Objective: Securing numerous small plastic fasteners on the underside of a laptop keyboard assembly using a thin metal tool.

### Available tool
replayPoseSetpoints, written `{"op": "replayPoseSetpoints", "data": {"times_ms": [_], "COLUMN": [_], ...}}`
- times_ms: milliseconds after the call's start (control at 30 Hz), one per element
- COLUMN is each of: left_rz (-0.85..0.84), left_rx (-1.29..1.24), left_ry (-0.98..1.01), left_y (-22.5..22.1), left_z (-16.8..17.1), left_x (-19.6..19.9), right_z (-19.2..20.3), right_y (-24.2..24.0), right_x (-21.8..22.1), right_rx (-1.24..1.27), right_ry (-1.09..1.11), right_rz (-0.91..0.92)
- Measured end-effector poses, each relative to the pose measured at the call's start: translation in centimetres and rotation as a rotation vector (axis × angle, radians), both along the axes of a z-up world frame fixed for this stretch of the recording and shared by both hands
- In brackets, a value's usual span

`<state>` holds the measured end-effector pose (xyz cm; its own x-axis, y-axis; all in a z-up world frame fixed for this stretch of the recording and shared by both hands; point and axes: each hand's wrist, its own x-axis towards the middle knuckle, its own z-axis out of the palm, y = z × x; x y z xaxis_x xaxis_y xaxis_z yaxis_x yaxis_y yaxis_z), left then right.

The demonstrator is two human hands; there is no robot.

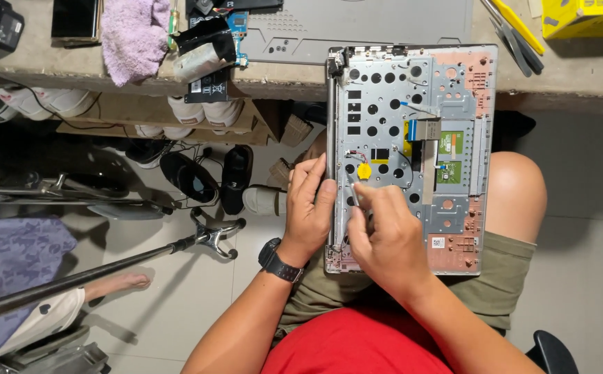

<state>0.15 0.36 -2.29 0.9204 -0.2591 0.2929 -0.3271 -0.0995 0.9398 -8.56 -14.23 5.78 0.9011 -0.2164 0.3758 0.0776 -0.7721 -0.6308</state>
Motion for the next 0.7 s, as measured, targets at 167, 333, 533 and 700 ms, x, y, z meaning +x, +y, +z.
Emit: {"op": "replayPoseSetpoints", "data": {"times_ms": [167,333,533,700], "left_rz": [-0.004,0.035,0.143,0.006], "left_rx": [0.018,0.076,0.115,0.155], "left_ry": [-0.006,-0.025,-0.154,-0.191], "left_y": [0.2,-0.1,0.3,1.1], "left_z": [-0.1,0.6,3.9,6.4], "left_x": [0.0,-0.2,-0.4,-0.1], "right_z": [2.6,4.1,5.9,7.1], "right_y": [-3.1,-5.4,-6.1,-5.4], "right_x": [-1.4,-1.7,-0.8,-0.5], "right_rx": [-0.120,-0.130,-0.103,-0.052], "right_ry": [0.155,0.223,0.143,0.142], "right_rz": [0.142,0.204,0.218,0.311]}}
